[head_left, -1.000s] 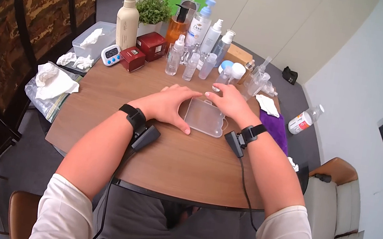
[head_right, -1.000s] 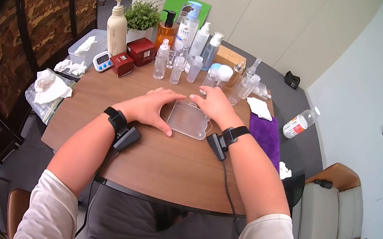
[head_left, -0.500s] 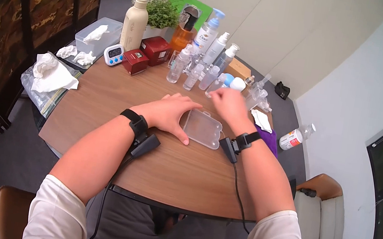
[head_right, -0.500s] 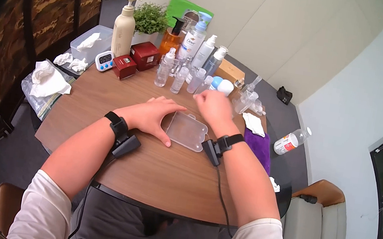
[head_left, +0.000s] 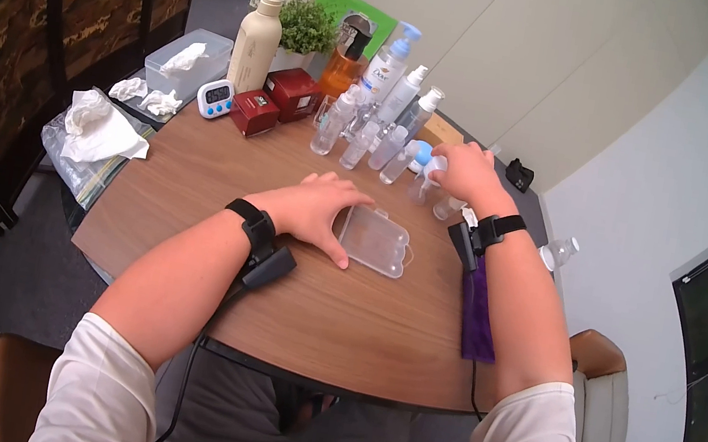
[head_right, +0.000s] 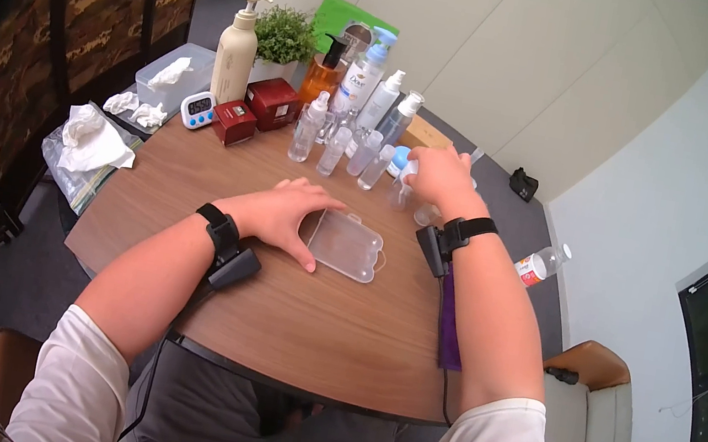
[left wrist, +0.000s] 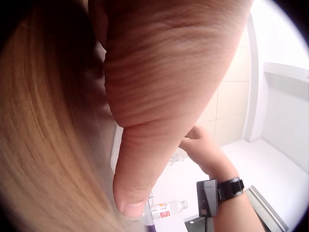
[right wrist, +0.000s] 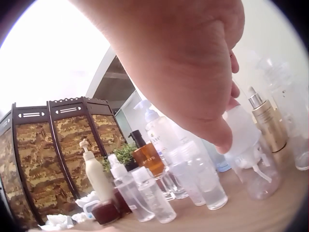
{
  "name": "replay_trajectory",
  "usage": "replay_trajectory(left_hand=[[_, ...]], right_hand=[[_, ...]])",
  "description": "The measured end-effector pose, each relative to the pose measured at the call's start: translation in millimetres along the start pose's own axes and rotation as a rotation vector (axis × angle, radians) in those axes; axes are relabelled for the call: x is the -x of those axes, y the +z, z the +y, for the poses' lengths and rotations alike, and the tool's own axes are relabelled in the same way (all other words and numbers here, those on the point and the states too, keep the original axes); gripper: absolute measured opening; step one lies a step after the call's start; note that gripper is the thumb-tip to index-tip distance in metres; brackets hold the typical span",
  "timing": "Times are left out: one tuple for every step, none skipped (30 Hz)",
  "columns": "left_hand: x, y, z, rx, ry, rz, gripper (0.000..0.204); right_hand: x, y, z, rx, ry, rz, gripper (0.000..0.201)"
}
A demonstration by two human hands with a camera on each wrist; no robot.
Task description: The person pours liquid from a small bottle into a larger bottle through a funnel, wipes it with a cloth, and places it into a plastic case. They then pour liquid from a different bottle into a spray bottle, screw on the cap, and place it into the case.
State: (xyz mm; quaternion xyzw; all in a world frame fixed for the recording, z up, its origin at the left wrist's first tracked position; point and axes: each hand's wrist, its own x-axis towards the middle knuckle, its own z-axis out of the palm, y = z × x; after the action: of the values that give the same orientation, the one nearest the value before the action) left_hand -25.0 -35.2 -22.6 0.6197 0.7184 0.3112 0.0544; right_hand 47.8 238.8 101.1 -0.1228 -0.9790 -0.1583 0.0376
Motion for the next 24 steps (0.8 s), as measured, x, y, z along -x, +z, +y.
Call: replay_trajectory(left_hand=[[0,-1,2,0.003,0.000,-0.003,0.109],[0,-3,3,-0.001,-0.025,-0.024,0.109],[0,-6,7,-0.005,-0.049,-0.044,0.109],[0,-7,9,-0.003,-0.046,-0.046,0.109],[0,-8,10,-0.014,-0.061,-0.050,0.109],[1,-8,10,-0.026,-0.079,-0.052,0.110],[1,-8,10,-0.024,-0.080,-0.050,0.110],[1,-8,10,-0.028,-0.079,-0.051,0.110],[1,-8,10,-0.032,-0.078,-0.053,0.111],[1,-9,10,-0.030,-0.080,-0.053,0.111],[2,-9,11,-0.047,-0.079,-0.051,0.112],[2,-9,11,-0.064,-0.079,-0.050,0.113],[2,-7,10,-0.061,-0.082,-0.053,0.113],[1,-3,7,-0.043,-0.097,0.078,0.114],[-1,-1,6,-0.026,-0.111,0.208,0.114],[-3,-3,10,-0.026,-0.130,0.298,0.108],[-3,-5,12,-0.023,-0.132,0.293,0.108],[-4,-8,14,0.004,-0.145,0.333,0.103],[-5,-8,15,0.031,-0.159,0.374,0.099],[-6,-6,14,-0.066,-0.106,0.487,0.078],[-6,-9,16,-0.067,-0.107,0.486,0.078],[-7,-14,17,0.003,-0.201,0.444,0.070],[-7,-17,18,0.072,-0.295,0.402,0.062],[-6,-16,15,0.070,-0.299,0.404,0.062]], right_hand=[[1,-6,-1,-0.027,-0.020,-0.056,0.043],[2,-12,-2,-0.053,-0.039,-0.111,0.044],[4,-18,-3,-0.053,-0.035,-0.114,0.044],[7,-25,-6,-0.082,-0.061,-0.090,0.045],[9,-28,-9,-0.112,-0.088,-0.066,0.046],[10,-25,-9,-0.110,-0.088,-0.068,0.046],[10,-22,-10,-0.118,-0.115,-0.073,0.047],[11,-19,-11,-0.127,-0.140,-0.079,0.049],[11,-16,-9,-0.127,-0.142,-0.080,0.049],[11,-15,-6,-0.196,-0.128,-0.074,0.051],[11,-11,-4,-0.266,-0.114,-0.071,0.053],[13,-16,-7,-0.268,-0.116,-0.076,0.053],[18,-28,-11,-0.309,-0.114,-0.071,0.054],[23,-40,-15,-0.351,-0.111,-0.066,0.055],[25,-47,-20,-0.353,-0.111,-0.070,0.055],[27,-53,-27,-0.443,-0.128,-0.070,0.056],[29,-59,-35,-0.534,-0.143,-0.070,0.058],[34,-67,-47,-0.541,-0.193,-0.039,0.060],[35,-72,-57,-0.544,-0.190,-0.041,0.060],[35,-76,-68,-0.579,-0.190,-0.097,0.062],[33,-77,-76,-0.613,-0.193,-0.153,0.064],[33,-69,-81,-0.604,-0.225,-0.093,0.064],[30,-63,-86,-0.605,-0.229,-0.093,0.064],[27,-58,-91,-0.579,-0.215,-0.074,0.061]])
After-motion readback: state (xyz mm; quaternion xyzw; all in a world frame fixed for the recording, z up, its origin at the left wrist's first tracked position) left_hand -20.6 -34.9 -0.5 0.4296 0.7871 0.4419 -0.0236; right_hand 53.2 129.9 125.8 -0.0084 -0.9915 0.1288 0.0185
